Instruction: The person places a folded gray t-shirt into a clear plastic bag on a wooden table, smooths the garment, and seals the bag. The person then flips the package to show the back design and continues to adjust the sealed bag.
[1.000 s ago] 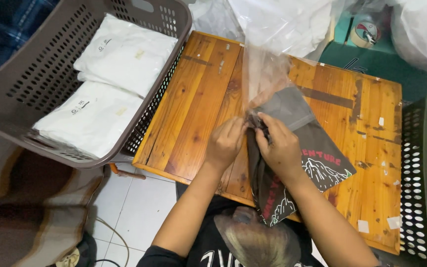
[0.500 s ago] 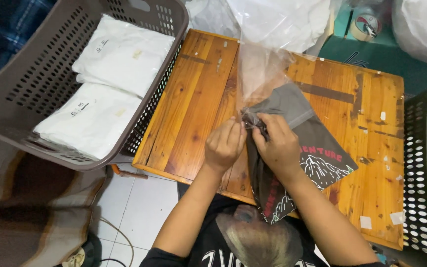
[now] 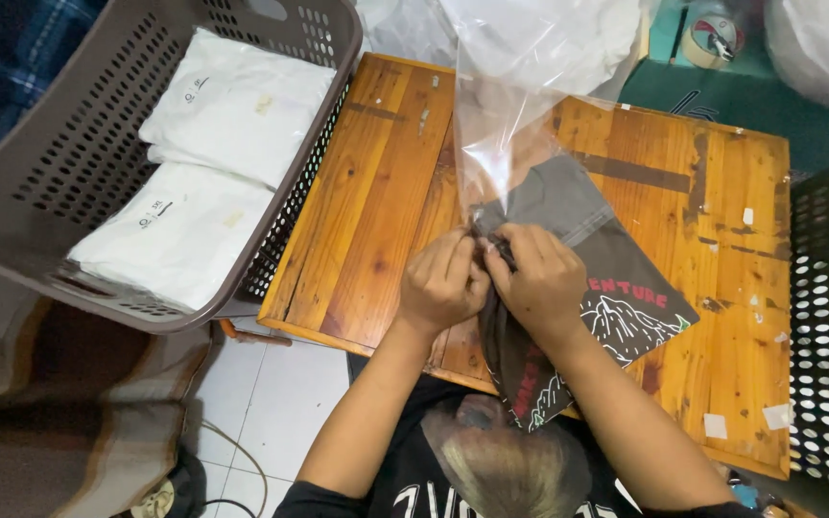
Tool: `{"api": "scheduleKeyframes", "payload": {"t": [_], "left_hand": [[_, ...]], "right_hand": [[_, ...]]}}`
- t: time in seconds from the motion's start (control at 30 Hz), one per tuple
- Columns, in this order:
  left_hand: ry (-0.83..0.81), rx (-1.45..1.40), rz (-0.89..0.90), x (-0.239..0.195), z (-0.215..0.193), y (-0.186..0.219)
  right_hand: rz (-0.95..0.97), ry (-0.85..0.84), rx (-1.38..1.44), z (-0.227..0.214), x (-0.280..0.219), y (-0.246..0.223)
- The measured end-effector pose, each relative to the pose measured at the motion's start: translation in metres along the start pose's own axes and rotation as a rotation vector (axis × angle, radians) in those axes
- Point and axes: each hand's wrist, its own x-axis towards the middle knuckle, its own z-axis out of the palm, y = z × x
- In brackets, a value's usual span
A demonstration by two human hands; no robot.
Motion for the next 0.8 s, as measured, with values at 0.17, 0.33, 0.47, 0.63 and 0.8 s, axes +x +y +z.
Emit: {"api": "scheduleKeyframes", "payload": {"t": [0.17,0.33,0.47,0.63,0.8], "left_hand": [[-0.175,-0.007,-0.195,-0.014,0.002,-0.003],[-0.49,-0.209,-0.571,-0.008,-0.01,-0.004],[-0.481,-0.25,-0.732,-0.015,-0.006,-0.003],[-0.395,-0.299,-0.831,-0.005,-0.015,0.009],[-0.348,-0.358,-0.948,-0.013,-0.012,0.005]], "right_hand": [[-0.044,-0.087,0.108,-0.016,0.01,-0.004],[-0.023,-0.229,0.246,-0.025,0.006,-0.008],[-0.035,-0.301,0.347,-0.026,0.002,-0.005],[-0.022,-0.276,0.339,-0.03,0.003,-0.004],[0.032,-0.262,0.37,-0.032,0.004,-0.005]]}}
